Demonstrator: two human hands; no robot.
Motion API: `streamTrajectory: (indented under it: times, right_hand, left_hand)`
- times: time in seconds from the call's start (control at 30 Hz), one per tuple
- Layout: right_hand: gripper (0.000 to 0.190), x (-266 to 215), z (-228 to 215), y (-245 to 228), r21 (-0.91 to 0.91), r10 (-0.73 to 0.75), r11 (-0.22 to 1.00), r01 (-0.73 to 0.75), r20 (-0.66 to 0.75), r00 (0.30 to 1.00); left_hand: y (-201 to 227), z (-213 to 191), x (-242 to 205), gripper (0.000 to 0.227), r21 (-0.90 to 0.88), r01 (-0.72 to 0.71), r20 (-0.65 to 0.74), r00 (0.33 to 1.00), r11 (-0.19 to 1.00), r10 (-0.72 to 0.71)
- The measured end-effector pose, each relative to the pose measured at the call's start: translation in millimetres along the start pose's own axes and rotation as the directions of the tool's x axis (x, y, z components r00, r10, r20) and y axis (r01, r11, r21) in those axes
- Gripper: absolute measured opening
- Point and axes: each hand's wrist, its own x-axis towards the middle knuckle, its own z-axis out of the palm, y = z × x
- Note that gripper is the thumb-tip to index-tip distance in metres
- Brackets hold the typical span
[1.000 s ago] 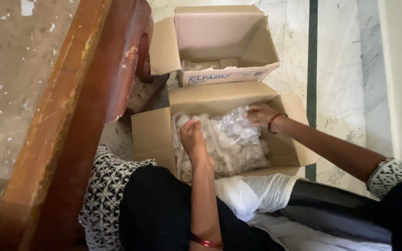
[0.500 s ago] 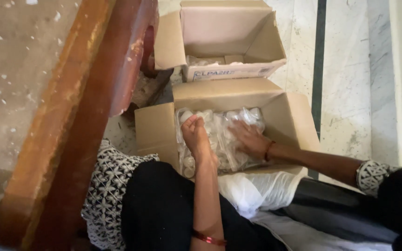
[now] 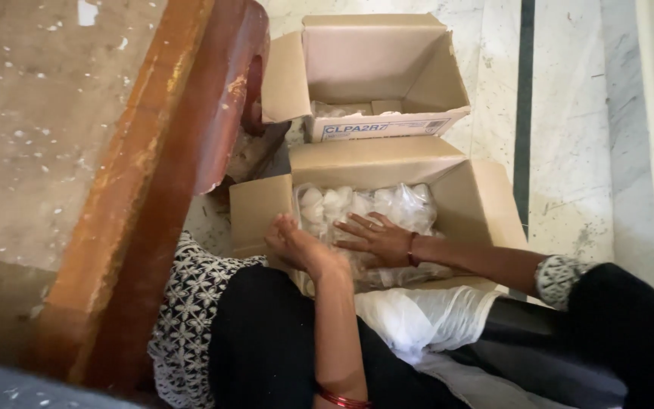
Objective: Sorting small white wax pieces from cardboard boxes onto a black tray.
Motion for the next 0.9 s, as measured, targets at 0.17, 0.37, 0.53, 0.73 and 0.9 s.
streamTrajectory:
  times: [0.17, 0.37, 0.53, 0.73, 0.9]
  right_hand:
    - [0.064, 1.8, -7.8, 6.9, 0.137, 0.061, 0.991, -0.007, -0.388, 0.919]
    - [0.079, 46.7, -23.2, 4.9, 0.294, 0.224, 0.954, -0.053, -0.588, 0.777]
    - [0.054, 62.6, -32.9, 26.9, 0.289, 0.345, 0.930, -0.225, -0.485, 0.803]
    - [0.036, -4.1, -84.4, 23.1, 0.726, 0.414, 0.684, 0.068, -0.464, 0.783]
    - [0.058, -63.4, -123.5, 18.4, 0.641, 0.285, 0.766, 0.053, -0.412, 0.865]
  left_hand:
    - [-12.2, -1.6, 5.6, 0.031, 0.016, -0.133, 0.040, 0.990, 0.991, 0.132]
    - [-14.8, 1.8, 6.2, 0.026, 0.080, -0.028, 0.039, 0.999, 0.996, 0.025]
    - [-29.4, -1.5, 21.2, 0.021, -0.024, -0.100, 0.048, 0.994, 0.995, 0.101]
    - [23.9, 19.5, -25.9, 0.024, 0.428, 0.070, 0.121, 0.983, 0.901, -0.134]
    - [-9.5, 14.1, -22.5, 0.035, 0.412, 0.089, 0.517, 0.796, 0.907, -0.313]
